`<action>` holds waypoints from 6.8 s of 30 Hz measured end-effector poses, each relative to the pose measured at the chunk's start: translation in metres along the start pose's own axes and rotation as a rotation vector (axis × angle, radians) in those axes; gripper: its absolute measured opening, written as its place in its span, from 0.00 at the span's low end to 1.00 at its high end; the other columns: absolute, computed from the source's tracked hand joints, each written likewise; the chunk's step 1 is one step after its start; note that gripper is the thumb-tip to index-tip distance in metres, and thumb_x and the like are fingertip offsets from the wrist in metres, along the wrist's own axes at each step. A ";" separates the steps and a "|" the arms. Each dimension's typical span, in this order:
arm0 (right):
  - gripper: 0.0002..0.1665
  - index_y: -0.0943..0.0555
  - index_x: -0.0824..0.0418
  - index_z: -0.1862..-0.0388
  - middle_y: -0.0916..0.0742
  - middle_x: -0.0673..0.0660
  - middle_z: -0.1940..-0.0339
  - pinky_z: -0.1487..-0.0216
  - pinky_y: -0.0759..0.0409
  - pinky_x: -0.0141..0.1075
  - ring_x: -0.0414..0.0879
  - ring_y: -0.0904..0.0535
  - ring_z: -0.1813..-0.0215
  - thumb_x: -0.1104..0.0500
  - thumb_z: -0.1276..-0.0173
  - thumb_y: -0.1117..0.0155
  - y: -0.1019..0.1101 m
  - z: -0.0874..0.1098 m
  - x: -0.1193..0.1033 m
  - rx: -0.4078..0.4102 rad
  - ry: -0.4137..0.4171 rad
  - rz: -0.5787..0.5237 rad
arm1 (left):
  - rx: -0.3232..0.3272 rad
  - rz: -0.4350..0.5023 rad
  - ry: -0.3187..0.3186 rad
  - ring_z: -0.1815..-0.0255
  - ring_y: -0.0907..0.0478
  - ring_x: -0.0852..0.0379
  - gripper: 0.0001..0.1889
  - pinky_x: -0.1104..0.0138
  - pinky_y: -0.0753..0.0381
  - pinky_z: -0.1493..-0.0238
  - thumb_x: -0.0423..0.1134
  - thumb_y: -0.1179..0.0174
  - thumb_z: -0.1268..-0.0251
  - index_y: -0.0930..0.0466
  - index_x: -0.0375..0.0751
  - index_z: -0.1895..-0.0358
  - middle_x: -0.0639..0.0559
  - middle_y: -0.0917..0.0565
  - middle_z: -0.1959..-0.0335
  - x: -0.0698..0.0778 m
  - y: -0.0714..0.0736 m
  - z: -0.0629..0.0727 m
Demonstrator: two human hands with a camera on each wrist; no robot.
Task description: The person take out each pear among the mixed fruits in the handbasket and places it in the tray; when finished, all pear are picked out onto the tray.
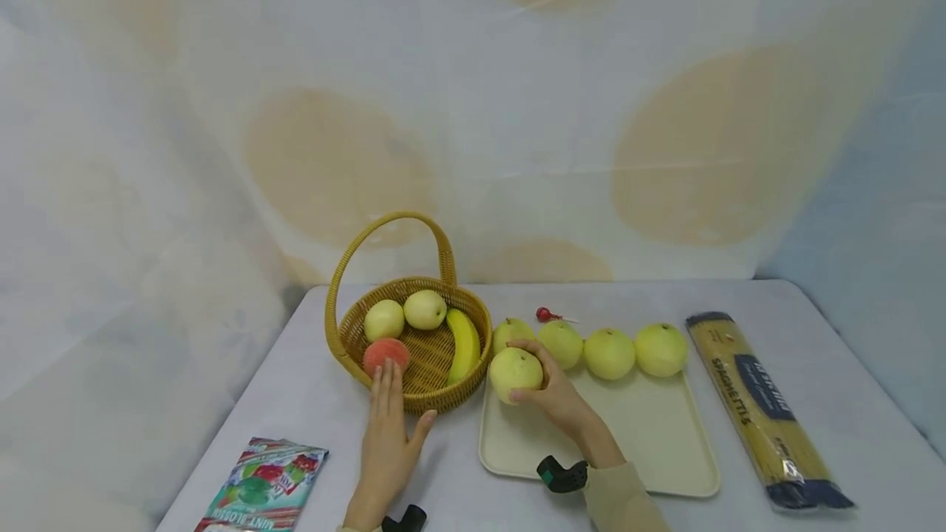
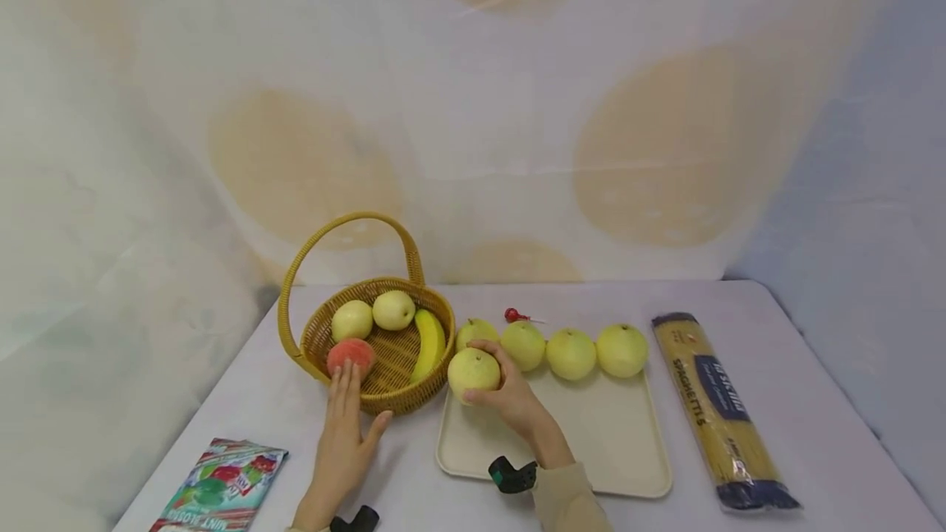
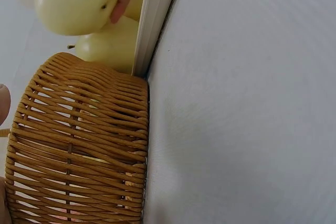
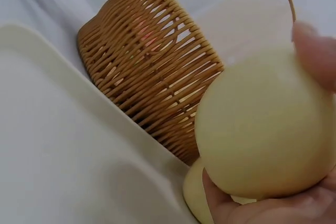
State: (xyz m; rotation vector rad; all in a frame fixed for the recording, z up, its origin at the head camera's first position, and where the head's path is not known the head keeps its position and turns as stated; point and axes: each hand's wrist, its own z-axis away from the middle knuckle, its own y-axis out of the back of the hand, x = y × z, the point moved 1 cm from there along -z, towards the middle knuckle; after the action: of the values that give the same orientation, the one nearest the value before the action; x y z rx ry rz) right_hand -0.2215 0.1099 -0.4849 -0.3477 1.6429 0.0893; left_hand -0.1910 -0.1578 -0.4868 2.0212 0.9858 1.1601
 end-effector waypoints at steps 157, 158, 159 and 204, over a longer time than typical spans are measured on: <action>0.43 0.39 0.53 0.26 0.35 0.65 0.30 0.42 0.23 0.55 0.63 0.31 0.34 0.66 0.39 0.35 -0.080 -0.135 -0.070 0.130 0.031 0.205 | 0.020 -0.004 -0.057 0.20 0.57 0.43 0.47 0.80 0.73 0.27 0.48 0.36 0.38 0.54 0.35 0.23 0.39 0.49 0.21 0.018 0.000 0.015; 0.43 0.39 0.54 0.26 0.35 0.64 0.29 0.41 0.24 0.54 0.62 0.31 0.34 0.66 0.39 0.36 -0.077 -0.134 -0.071 0.130 0.041 0.196 | 0.019 -0.002 -0.057 0.20 0.57 0.42 0.47 0.80 0.74 0.27 0.48 0.36 0.38 0.53 0.35 0.23 0.39 0.49 0.21 0.018 0.000 0.015; 0.43 0.39 0.55 0.26 0.35 0.64 0.29 0.42 0.24 0.54 0.62 0.31 0.34 0.66 0.40 0.36 -0.075 -0.133 -0.072 0.133 0.053 0.197 | 0.017 -0.003 -0.056 0.20 0.56 0.42 0.47 0.80 0.74 0.27 0.48 0.37 0.37 0.53 0.35 0.23 0.39 0.49 0.21 0.017 0.000 0.014; 0.42 0.49 0.58 0.24 0.37 0.63 0.26 0.67 0.25 0.28 0.50 0.30 0.48 0.70 0.34 0.46 0.038 -0.053 -0.078 0.320 0.119 0.115 | 0.010 0.026 -0.034 0.20 0.57 0.42 0.46 0.81 0.75 0.29 0.48 0.37 0.37 0.53 0.35 0.23 0.40 0.50 0.21 0.009 -0.004 0.001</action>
State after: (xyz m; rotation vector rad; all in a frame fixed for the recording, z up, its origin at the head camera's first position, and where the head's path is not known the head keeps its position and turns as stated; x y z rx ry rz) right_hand -0.2782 0.1453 -0.4086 -0.0138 1.7613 -0.1097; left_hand -0.1883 -0.1486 -0.4860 2.0603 0.9526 1.1327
